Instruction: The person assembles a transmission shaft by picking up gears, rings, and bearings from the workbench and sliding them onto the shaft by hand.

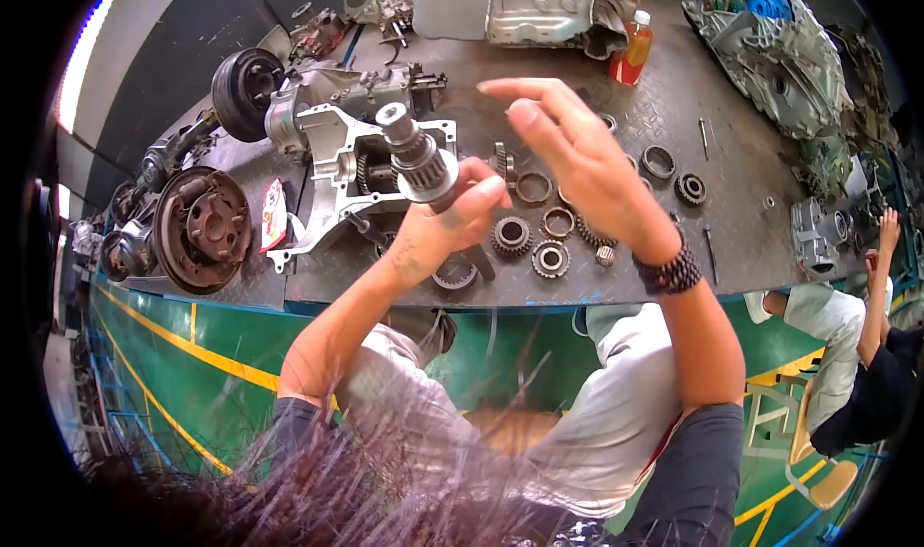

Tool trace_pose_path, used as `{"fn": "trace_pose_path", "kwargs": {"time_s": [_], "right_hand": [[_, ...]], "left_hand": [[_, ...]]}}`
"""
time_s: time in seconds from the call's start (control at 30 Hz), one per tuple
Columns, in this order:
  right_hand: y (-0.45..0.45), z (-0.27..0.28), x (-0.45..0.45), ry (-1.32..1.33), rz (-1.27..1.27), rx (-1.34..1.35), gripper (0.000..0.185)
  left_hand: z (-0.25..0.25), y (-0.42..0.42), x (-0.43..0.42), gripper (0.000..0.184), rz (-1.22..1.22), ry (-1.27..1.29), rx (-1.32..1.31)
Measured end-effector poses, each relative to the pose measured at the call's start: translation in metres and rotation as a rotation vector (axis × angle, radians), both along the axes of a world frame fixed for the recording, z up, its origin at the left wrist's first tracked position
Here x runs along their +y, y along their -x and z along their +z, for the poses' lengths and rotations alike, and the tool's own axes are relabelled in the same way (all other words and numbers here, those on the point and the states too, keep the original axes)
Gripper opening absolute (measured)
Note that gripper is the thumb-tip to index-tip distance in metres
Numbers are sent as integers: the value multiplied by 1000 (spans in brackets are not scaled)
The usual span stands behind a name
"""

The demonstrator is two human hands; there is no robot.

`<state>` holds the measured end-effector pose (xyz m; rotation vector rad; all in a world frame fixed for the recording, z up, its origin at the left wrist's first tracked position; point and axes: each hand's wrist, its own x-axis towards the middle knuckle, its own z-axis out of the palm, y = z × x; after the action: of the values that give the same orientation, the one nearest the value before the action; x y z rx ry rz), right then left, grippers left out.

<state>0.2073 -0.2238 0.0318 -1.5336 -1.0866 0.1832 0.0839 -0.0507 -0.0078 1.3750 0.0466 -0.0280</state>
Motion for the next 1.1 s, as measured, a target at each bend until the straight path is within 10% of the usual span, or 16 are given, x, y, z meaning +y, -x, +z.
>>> {"fn": "trace_pose_path", "kwargs": {"time_s": [0.1, 0.33, 0.6, 0.87, 1.1], "right_hand": [[-29, -52, -8, 377, 12, -196, 31], [9, -145, 6, 740, 73, -615, 82], [-6, -154, 13, 519, 114, -580, 70], [-38, -86, -8, 375, 259, 873, 42], [-33, -18, -25, -101, 291, 770, 53]], "left_hand": [[0, 5, 6, 20, -64, 40, -27], [0, 7, 3, 19, -42, 30, -58], [-12, 2, 6, 22, 39, 81, 5], [-5, -3, 8, 21, 22, 71, -116], [-7, -10, 1, 23, 58, 4, -110]]}}
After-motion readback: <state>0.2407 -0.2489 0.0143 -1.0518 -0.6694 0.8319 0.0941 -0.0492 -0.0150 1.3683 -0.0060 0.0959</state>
